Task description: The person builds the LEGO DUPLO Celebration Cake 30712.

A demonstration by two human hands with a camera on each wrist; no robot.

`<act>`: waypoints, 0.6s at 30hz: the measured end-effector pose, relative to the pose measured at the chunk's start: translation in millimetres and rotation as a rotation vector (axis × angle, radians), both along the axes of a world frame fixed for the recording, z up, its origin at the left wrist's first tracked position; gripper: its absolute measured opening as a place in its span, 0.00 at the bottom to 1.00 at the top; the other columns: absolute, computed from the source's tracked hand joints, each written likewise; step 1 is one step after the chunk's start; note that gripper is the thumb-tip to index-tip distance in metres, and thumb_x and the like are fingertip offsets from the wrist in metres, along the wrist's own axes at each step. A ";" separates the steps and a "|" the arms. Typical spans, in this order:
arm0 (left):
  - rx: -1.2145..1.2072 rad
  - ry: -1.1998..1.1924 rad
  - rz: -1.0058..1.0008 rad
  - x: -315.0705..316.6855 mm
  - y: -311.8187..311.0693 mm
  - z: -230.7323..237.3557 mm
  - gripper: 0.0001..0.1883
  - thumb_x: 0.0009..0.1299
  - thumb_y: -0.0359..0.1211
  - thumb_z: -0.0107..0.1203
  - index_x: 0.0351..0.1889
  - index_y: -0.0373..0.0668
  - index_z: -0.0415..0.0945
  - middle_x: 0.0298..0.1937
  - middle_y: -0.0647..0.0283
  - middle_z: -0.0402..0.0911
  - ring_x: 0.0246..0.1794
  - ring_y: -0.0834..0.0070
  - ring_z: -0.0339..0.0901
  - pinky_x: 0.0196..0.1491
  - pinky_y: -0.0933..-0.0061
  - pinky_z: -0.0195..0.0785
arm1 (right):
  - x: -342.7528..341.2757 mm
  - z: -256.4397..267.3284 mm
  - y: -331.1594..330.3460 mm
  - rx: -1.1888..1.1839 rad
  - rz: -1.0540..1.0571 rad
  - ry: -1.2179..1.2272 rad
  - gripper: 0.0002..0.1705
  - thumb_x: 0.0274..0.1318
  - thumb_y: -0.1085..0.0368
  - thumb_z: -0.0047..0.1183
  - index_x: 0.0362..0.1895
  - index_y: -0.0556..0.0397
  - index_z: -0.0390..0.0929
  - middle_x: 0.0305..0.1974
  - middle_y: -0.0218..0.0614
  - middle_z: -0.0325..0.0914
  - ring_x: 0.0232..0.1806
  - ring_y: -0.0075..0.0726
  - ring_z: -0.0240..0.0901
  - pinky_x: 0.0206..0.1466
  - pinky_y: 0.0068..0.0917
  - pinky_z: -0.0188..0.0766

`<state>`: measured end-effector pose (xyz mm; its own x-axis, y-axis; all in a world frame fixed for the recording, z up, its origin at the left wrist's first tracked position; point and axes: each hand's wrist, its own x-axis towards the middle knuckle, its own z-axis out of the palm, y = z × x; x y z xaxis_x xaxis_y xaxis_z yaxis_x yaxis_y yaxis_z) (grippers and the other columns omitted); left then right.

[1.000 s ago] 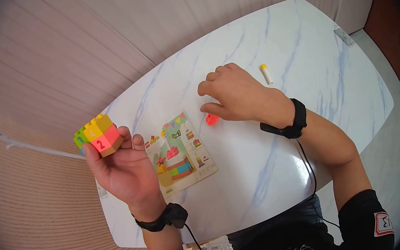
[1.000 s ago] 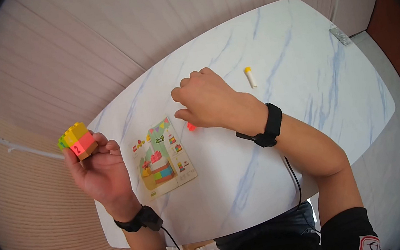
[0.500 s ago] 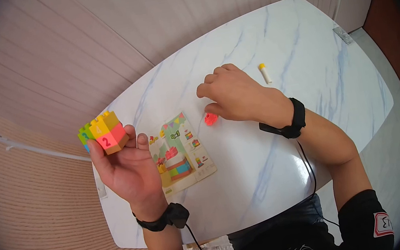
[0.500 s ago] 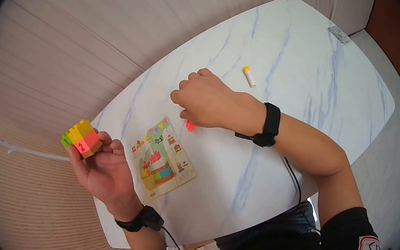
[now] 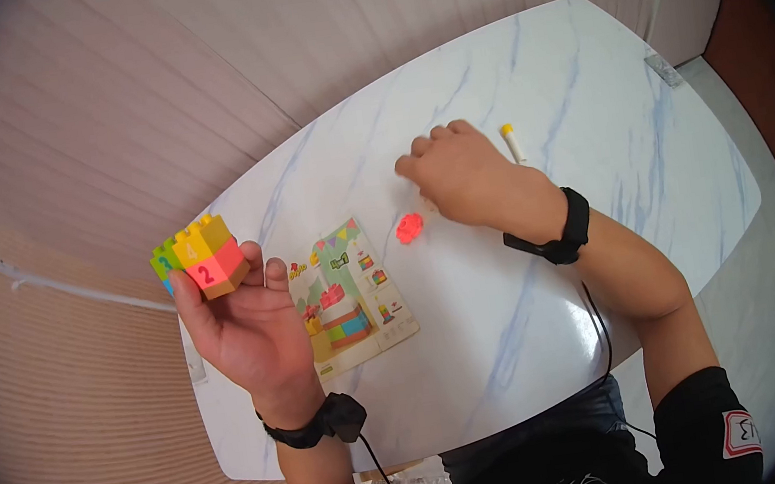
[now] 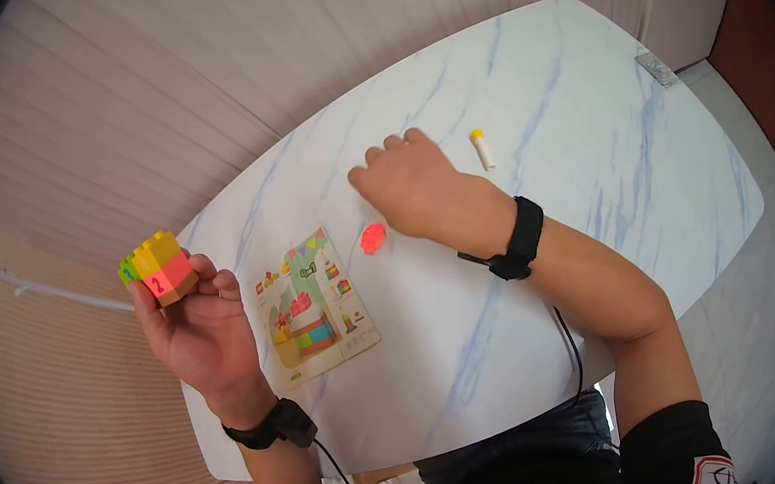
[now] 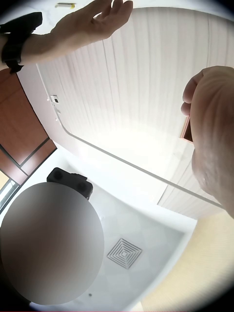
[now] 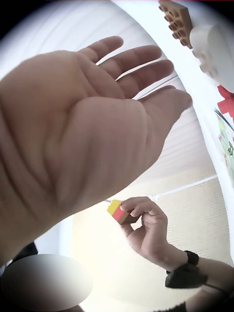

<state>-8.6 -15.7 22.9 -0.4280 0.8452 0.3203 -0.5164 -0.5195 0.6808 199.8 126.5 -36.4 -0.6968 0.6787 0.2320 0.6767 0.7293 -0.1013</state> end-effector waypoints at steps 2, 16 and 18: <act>-0.003 0.001 0.009 -1.7 -1.3 -0.2 0.20 0.79 0.48 0.46 0.55 0.44 0.75 0.47 0.60 0.83 0.45 0.71 0.81 0.41 0.67 0.75 | 3.3 -3.5 7.6 0.084 -0.041 0.034 0.13 0.49 0.68 0.61 0.42 0.49 0.80 0.39 0.38 0.79 0.46 0.43 0.76 0.51 0.39 0.67; -0.017 -0.002 0.006 0.5 -0.6 0.8 0.19 0.80 0.48 0.45 0.55 0.45 0.73 0.47 0.61 0.82 0.44 0.71 0.81 0.41 0.68 0.75 | 52.2 11.9 49.5 -0.118 -0.410 -0.041 0.21 0.49 0.59 0.67 0.46 0.53 0.78 0.37 0.42 0.80 0.44 0.49 0.78 0.46 0.42 0.74; -0.025 0.003 0.007 3.2 -0.4 0.4 0.19 0.80 0.48 0.45 0.55 0.45 0.73 0.47 0.61 0.82 0.44 0.71 0.81 0.40 0.68 0.75 | 46.3 0.8 51.6 -0.177 -0.379 -0.070 0.22 0.49 0.59 0.67 0.47 0.53 0.78 0.38 0.42 0.80 0.45 0.50 0.78 0.48 0.41 0.75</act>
